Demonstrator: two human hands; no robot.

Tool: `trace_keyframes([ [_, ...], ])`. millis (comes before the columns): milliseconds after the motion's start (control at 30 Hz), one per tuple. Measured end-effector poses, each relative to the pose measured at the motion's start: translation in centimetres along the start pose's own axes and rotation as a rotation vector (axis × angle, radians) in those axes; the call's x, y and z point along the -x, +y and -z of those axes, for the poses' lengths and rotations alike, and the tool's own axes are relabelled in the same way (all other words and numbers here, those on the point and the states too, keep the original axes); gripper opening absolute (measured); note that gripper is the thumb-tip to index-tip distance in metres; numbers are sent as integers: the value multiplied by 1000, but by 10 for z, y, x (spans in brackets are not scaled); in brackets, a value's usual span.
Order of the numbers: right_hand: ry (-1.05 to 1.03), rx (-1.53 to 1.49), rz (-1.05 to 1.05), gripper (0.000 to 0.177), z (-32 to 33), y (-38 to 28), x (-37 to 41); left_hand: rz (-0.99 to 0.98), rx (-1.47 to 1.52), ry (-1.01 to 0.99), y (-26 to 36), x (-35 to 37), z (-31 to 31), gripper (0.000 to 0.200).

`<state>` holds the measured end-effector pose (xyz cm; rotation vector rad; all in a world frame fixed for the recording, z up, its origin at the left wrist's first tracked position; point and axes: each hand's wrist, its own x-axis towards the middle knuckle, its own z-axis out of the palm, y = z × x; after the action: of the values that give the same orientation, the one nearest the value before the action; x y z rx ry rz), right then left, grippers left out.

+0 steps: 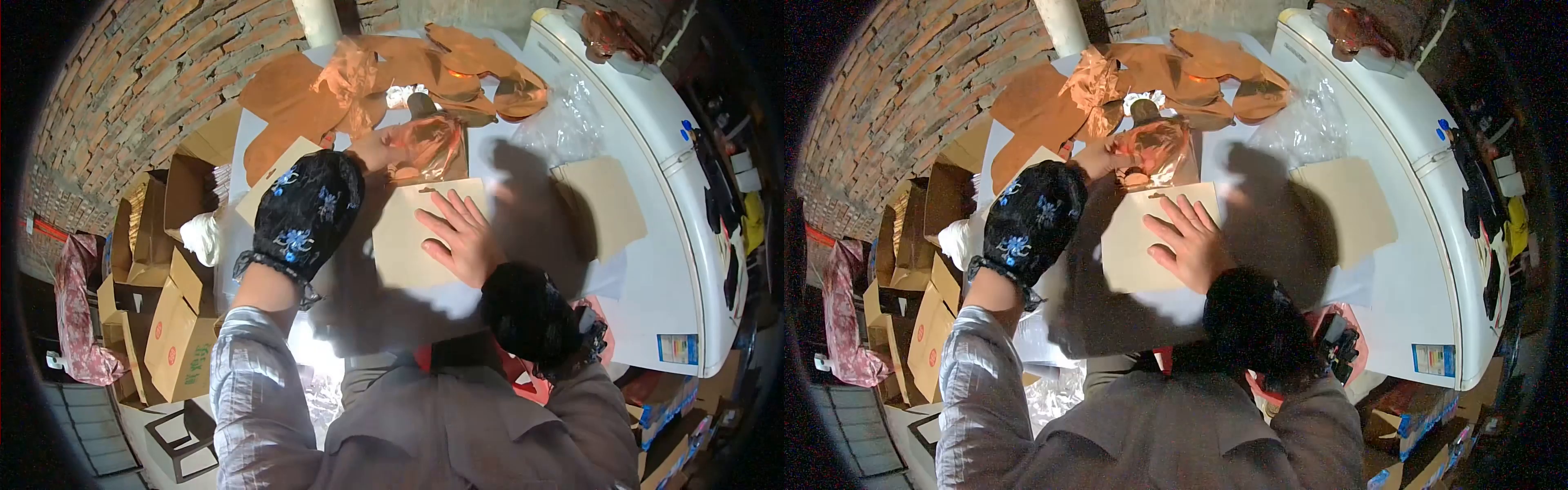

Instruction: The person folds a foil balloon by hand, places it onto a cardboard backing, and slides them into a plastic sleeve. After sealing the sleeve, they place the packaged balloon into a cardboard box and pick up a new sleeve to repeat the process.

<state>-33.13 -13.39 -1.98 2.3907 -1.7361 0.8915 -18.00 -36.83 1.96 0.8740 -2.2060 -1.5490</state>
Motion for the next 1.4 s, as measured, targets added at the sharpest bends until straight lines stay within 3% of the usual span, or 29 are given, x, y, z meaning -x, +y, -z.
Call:
trace_keyframes([
  [167, 51, 26, 17, 49, -3, 0, 0, -158, 138, -71, -18, 37, -21, 20],
  [233, 120, 46, 49, 46, -2, -1, -1, -204, -86, -34, -2, 67, -34, 16],
  [333, -165, 133, -54, 40, -7, 10, 10, -395, -391, 68, 14, 101, -55, 18],
  [433, 147, -14, 108, 36, -13, 10, 7, -415, -648, 84, 17, 119, -72, 16],
  [533, 222, -116, 141, 35, -6, 4, 2, -545, -701, 255, 3, 123, -86, 18],
  [633, 124, -5, 123, 32, -16, 12, 10, -575, -661, 158, 3, 126, -83, 22],
  [733, 224, -61, 246, 30, -6, 9, 2, -287, -561, -92, 26, 134, -71, 20],
  [867, 34, 11, 112, 29, -3, 7, 6, -130, -291, -134, 26, 124, -68, 28],
  [967, 53, 48, 121, 27, -8, 9, 8, -591, -665, 277, -32, 93, -86, 34],
  [1000, 82, 47, 149, 26, -9, 11, 6, -254, -564, 275, 14, 108, -90, 34],
  [1033, 111, 45, 176, 25, -10, 12, 5, -210, -612, 272, 15, 104, -93, 33],
  [1100, -21, 71, 96, 25, 0, 4, 5, -118, -708, 267, 16, 97, -95, 32],
  [1133, -90, 84, 53, 25, 4, 1, 6, -33, -739, 160, 16, 91, -95, 36],
  [1233, 34, 113, 120, 26, -2, 8, 9, -423, -964, 426, 1, 87, -101, 35],
  [1333, 66, 108, 195, 25, -4, 11, 9, -327, -933, 368, -14, 81, -113, 33],
  [1400, 136, 47, 233, 24, -4, 10, 4, -345, -910, 431, -19, 87, -121, 37],
])
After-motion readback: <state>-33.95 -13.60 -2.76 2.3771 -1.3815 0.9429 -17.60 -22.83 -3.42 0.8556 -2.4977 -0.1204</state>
